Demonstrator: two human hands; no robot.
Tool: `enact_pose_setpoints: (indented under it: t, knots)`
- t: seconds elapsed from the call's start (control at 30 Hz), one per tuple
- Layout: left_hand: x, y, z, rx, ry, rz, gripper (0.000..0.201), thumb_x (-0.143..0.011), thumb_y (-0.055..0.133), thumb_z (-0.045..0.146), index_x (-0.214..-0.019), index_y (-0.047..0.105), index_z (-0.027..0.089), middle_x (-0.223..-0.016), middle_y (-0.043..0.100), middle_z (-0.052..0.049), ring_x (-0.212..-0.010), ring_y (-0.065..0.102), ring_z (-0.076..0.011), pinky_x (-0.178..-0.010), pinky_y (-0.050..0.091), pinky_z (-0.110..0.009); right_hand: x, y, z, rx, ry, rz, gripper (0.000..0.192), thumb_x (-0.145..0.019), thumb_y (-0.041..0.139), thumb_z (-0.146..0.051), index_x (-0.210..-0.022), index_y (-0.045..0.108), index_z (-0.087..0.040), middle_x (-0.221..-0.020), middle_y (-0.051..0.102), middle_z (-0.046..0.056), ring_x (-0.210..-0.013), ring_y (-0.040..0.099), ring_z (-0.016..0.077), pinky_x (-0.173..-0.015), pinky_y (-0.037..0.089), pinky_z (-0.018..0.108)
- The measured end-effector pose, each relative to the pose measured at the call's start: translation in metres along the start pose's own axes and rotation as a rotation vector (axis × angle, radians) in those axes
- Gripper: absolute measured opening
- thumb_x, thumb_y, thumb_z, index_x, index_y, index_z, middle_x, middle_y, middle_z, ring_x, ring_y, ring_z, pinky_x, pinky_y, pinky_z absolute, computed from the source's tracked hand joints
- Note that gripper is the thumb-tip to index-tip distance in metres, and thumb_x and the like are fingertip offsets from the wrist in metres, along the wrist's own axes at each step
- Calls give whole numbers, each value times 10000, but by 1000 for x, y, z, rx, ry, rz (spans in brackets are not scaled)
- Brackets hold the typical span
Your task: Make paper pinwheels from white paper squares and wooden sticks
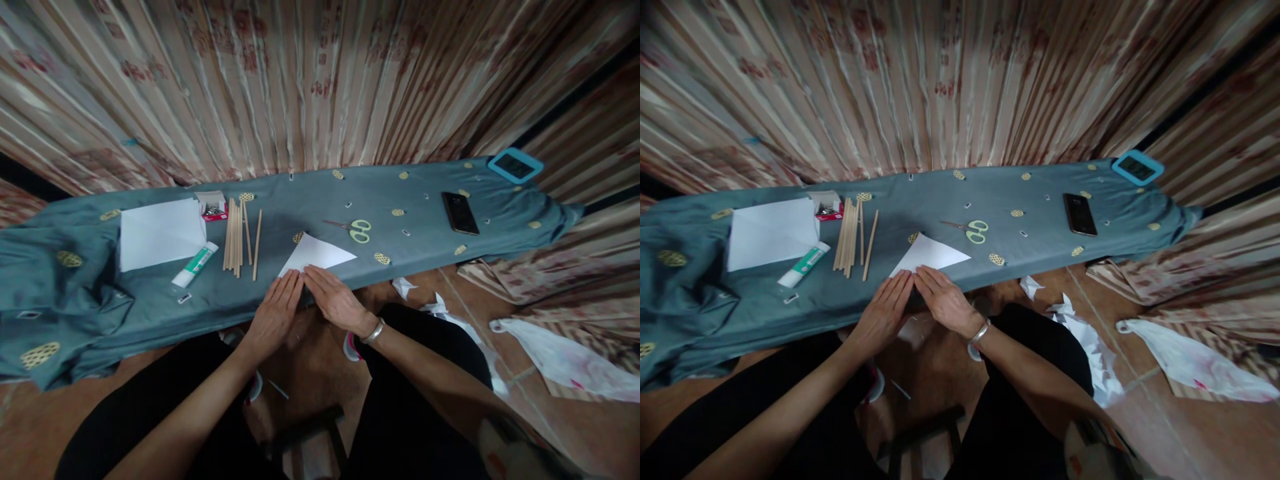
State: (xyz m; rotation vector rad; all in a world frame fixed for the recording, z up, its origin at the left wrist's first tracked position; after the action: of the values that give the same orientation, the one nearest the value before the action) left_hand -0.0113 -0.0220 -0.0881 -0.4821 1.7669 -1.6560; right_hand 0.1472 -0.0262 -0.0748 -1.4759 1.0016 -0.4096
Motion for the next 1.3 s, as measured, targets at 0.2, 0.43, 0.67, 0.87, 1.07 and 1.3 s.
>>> enact_pose_setpoints:
  t: [0.2, 0.43, 0.67, 0.87, 1.07, 1.3]
  knots:
    - [9, -3, -6, -3, 21, -4, 578, -885, 426, 98, -1448, 342, 3, -1528, 348, -233, -1449, 281, -314, -1176, 288, -465, 27, -9, 31, 45, 188, 50, 482, -965, 350, -149, -1437, 422, -76, -1469, 476, 180, -1415, 378, 240, -1164, 349, 487]
    - [27, -12, -15, -5, -30, 10, 570, -878, 452, 107, -1432, 368, 3, -1510, 383, -232, -1437, 309, -321, -1156, 329, -467, 42, -19, 51, 127, 346, 103, 425, -992, 354, -218, -1360, 510, -74, -1395, 555, 186, -1329, 490, 251, -1125, 378, 477]
    - [32, -16, -16, 56, -42, 52, 625, -870, 467, 137, -1465, 305, 42, -1501, 396, -231, -1431, 324, -322, -1138, 352, -499, 30, -29, 62, 129, 523, 208, 438, -991, 383, -310, -1326, 533, -70, -1333, 589, 218, -1290, 503, 306, -1067, 398, 509]
    - [29, -15, -17, 89, -49, 53, 646, -874, 486, 152, -1476, 277, 50, -1513, 379, -225, -1437, 310, -323, -1142, 346, -486, -1, -25, 67, -141, 464, 184, 603, -927, 510, -457, -1399, 448, -87, -1375, 561, 198, -1272, 527, 308, -1066, 421, 483]
    - [28, -13, -17, 82, -62, 40, 657, -864, 484, 120, -1479, 263, 56, -1529, 355, -218, -1440, 301, -326, -1138, 345, -482, -12, -23, 66, -173, 499, 183, 569, -873, 594, -373, -1353, 500, -82, -1336, 599, 181, -1214, 567, 309, -1054, 436, 467]
    - [25, -17, -18, 189, -73, 71, 710, -905, 489, 163, -1524, 148, 106, -1533, 342, -220, -1441, 303, -315, -1141, 341, -488, -11, -29, 72, -366, 620, 339, 433, -814, 574, -243, -1235, 601, -147, -1020, 729, 84, -937, 664, 236, -919, 519, 405]
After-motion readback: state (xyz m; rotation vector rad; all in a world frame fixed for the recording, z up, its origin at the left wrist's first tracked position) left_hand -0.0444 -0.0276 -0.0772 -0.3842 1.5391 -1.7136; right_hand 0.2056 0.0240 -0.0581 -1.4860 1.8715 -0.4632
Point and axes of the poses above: each hand's wrist, its own x-axis away from the middle knuckle, its own y-axis out of the palm, z = x × y, the point moved 3 cm from there along -x, towards the middle knuckle
